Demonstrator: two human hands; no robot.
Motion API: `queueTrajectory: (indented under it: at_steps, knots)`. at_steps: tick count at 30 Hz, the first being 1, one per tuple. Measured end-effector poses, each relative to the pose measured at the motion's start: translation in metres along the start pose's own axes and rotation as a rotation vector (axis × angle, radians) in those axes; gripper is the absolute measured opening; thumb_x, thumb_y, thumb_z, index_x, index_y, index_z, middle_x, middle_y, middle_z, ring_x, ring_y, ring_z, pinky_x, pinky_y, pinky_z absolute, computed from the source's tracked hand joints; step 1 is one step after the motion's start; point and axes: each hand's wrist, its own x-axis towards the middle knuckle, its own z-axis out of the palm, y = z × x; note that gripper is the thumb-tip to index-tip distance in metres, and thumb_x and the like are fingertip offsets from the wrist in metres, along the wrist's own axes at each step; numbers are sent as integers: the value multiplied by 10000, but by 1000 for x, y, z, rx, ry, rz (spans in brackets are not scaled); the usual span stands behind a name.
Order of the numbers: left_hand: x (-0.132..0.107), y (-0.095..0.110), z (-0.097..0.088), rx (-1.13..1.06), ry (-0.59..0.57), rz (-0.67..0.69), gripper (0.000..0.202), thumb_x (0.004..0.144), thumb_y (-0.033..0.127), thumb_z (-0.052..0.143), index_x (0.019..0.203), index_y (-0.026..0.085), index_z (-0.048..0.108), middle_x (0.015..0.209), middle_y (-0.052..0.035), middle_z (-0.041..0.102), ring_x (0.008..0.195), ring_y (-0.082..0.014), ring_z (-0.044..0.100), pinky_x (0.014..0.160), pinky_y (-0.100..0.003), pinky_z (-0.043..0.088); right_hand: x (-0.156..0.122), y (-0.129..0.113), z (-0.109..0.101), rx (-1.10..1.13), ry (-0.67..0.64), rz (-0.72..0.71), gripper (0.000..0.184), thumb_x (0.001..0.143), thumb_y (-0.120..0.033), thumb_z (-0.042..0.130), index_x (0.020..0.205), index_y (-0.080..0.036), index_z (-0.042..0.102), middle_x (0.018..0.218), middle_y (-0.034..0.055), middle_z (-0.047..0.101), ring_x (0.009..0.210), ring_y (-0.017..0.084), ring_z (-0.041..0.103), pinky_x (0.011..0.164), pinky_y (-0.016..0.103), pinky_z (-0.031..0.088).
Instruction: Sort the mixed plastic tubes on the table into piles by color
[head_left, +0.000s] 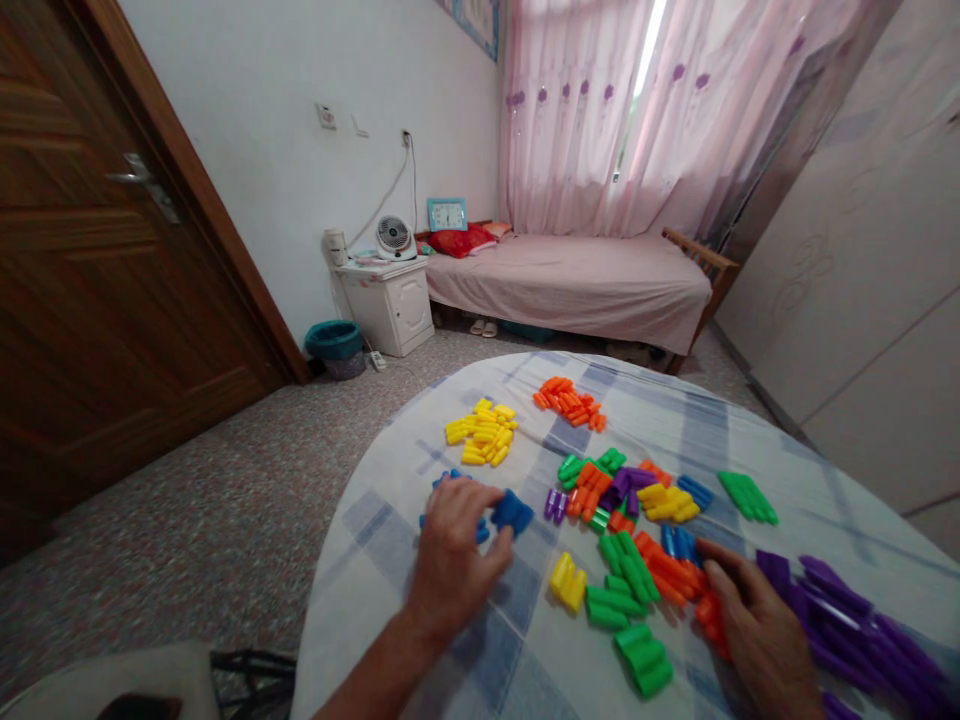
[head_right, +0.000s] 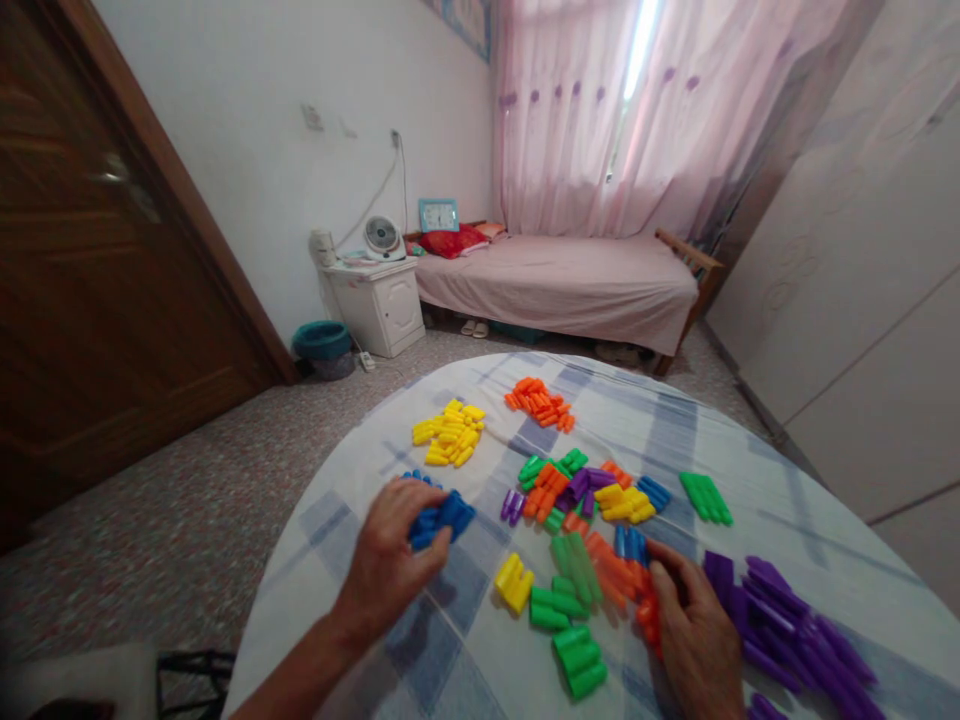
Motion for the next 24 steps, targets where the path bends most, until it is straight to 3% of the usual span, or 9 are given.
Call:
queueTrajectory:
  at_steps: [4, 8, 12, 16, 19, 24]
  knots:
    - [10, -71, -22, 14, 150, -371, 257, 732, 299, 563, 961, 197, 624, 921, -44, 658, 939, -223, 584, 890, -398, 442, 1, 2, 0, 7, 2, -5, 505, 706, -570, 446, 1027, -241, 654, 978, 58, 684, 861, 261, 634, 734, 367, 482]
    - [6, -110, -14, -177, 86, -638, 337, 708, 369, 567, 961, 156, 632, 906, -61, 679, 863, -222, 633, 815, -356, 482, 2, 1, 1, 21, 13, 4, 496, 703, -562, 456, 1017, -236, 657, 981, 58, 683, 881, 264, 628, 754, 369, 478]
    - [-2, -109, 2, -251, 77, -668, 388, 777, 394, 488, 1058, 161, 620, 1059, -87, 661, 992, -234, 611, 880, -380, 472, -3, -9, 2, 99, 26, 4, 469, 720, -526, 459, 1007, -208, 650, 1009, 61, 675, 931, 252, 614, 819, 365, 461]
    - [-3, -94, 12, -333, 33, -590, 473, 860, 455, 380, 1209, 183, 548, 1292, -83, 539, 1221, -231, 470, 1077, -427, 312, -8, -21, 2, 164, 32, -8, 411, 740, -459, 455, 980, -187, 649, 1013, 71, 668, 949, 241, 600, 851, 363, 442]
    - [-3, -85, 18, -374, -21, -563, 498, 887, 475, 359, 1286, 202, 480, 1363, -78, 474, 1278, -237, 412, 1117, -446, 246, -10, -24, 1, 172, 34, -14, 389, 753, -433, 452, 985, -188, 646, 1013, 67, 662, 955, 234, 590, 860, 359, 428]
    - [-3, -74, 18, -249, 110, -531, 499, 913, 446, 334, 1343, 202, 403, 1437, -87, 371, 1340, -248, 319, 1133, -460, 212, -11, -22, 2, 210, 5, -17, 377, 778, -413, 444, 1015, -184, 627, 1026, 66, 650, 960, 224, 583, 854, 344, 425]
